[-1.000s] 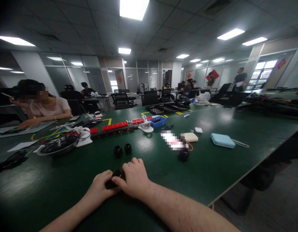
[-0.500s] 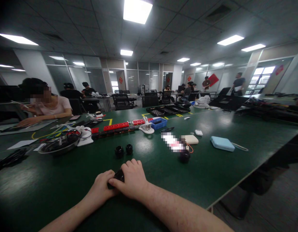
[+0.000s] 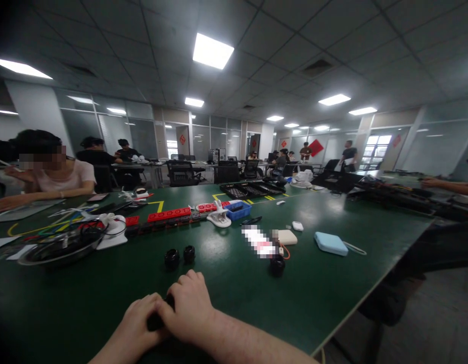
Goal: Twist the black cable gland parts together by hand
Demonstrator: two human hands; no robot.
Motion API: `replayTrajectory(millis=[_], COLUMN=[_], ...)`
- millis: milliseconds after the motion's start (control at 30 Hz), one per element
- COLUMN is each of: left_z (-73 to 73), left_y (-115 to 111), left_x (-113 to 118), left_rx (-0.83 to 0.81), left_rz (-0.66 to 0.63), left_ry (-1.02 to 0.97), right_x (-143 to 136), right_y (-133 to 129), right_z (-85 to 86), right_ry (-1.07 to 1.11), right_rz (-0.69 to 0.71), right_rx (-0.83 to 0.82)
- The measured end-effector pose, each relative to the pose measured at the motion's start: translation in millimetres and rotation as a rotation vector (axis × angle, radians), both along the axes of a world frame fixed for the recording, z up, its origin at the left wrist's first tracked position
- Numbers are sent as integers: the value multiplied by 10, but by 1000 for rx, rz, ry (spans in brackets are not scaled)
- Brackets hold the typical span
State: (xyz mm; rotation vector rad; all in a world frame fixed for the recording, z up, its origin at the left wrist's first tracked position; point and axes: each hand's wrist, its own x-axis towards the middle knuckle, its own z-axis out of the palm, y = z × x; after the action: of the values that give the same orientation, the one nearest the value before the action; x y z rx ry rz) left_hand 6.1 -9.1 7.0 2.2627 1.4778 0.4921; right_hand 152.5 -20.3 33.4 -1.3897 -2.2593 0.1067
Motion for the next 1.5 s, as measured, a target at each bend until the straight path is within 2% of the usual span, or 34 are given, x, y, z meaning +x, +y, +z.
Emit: replayTrajectory(millis=[200, 333, 767, 1167, 1500], left_z=[1, -30, -11, 160, 112], left_y=[18, 15, 24, -40, -19], left_x=[21, 32, 17, 74, 62], left_rx=[-60, -18, -18, -81, -90], left_rz=[7, 33, -5, 17, 20], left_ry=[59, 40, 70, 100, 70], right_x=[-2, 3, 27, 43, 43], right_y=[5, 5, -2, 22, 16], right_z=[-4, -18, -12, -54, -83], right_ry=[-9, 1, 32, 60, 103], right_rz=[8, 7, 31, 76, 73], right_rx=[21, 32, 20, 4, -8])
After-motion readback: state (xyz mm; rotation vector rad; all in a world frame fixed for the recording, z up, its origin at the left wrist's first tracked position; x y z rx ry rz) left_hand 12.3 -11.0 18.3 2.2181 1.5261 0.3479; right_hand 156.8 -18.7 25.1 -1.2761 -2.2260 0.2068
